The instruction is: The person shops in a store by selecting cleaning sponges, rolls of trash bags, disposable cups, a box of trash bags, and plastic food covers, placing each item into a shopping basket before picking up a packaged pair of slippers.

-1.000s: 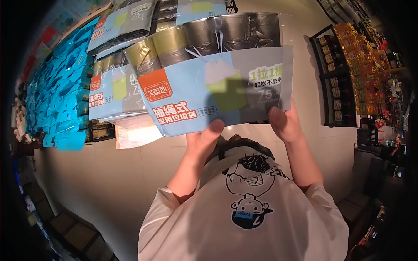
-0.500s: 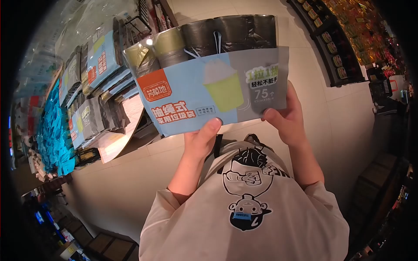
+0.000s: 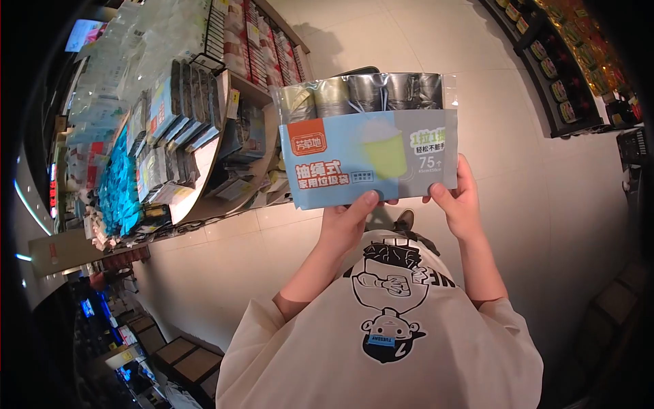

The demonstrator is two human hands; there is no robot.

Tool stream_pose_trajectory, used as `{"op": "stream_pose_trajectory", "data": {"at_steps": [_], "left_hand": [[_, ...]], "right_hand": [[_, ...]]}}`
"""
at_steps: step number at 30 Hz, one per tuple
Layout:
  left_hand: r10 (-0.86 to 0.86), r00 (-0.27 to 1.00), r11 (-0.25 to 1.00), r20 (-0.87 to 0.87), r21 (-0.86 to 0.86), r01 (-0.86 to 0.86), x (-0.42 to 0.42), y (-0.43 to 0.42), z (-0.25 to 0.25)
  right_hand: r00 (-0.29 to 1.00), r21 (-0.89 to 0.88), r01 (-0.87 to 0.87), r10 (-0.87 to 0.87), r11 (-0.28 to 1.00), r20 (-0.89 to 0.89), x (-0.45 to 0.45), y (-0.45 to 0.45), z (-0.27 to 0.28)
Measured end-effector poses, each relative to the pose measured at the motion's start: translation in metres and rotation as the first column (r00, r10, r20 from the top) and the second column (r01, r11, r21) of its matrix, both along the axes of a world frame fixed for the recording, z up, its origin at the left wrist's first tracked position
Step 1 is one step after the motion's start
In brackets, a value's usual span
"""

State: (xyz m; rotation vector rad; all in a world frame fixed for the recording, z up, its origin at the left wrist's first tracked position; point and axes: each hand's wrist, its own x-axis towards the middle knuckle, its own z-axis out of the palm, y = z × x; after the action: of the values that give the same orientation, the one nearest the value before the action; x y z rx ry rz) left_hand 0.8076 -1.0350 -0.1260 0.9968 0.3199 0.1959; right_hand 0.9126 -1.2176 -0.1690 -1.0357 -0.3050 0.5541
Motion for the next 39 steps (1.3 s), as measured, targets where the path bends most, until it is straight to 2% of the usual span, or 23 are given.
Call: {"op": "stream_pose_trajectory", "data": {"at_steps": [2,8,9,19,28,31,33,37,39], "left_hand": [[0.015,0.999,0.999,-0.03,0.035,-0.014,-0.002,-0.008,0.0],[-0.003,1.0,0.998,-0.024,0.069,0.004,-0.006,-0.02,-0.007],[0.014,1.0,1.0,-0.008,0.013,-0.014,-0.005,-0.025,-0.002],[0.058,0.998,0.997,0.004,0.05,-0.058,-0.019,-0.044,-0.006],[0.044,0.997,0.995,-0.059,-0.089,-0.049,-0.017,-0.028,-0.008],[0.014,0.999,0.99,-0.043,-0.142,-0.02,-0.023,-0.02,-0.024],[-0.011,1.0,0.981,-0.013,-0.195,0.008,-0.022,-0.017,-0.025],[-0.007,0.999,0.975,-0.032,-0.224,-0.001,-0.02,-0.012,-0.026],[0.021,0.999,0.98,-0.024,-0.196,-0.026,-0.017,-0.013,-0.025]], "right_hand": [[0.998,-0.054,0.045,-0.042,0.998,0.054,0.0,-0.006,0.005],[0.996,-0.043,0.055,-0.052,0.998,0.068,-0.002,-0.018,0.0],[0.996,-0.04,0.052,-0.049,0.998,0.074,-0.002,-0.019,0.0],[0.998,-0.041,0.043,-0.041,0.998,0.045,-0.013,-0.031,0.003],[0.988,-0.062,0.106,-0.097,0.992,0.123,-0.014,-0.016,0.003],[0.986,-0.121,0.113,-0.096,0.986,0.139,-0.019,-0.014,0.007],[0.968,-0.189,0.125,-0.077,0.974,0.24,-0.016,-0.013,0.009],[0.961,-0.175,0.166,-0.12,0.971,0.248,-0.021,-0.007,0.015],[0.965,-0.228,0.176,-0.122,0.958,0.234,-0.022,-0.008,0.018]]}}
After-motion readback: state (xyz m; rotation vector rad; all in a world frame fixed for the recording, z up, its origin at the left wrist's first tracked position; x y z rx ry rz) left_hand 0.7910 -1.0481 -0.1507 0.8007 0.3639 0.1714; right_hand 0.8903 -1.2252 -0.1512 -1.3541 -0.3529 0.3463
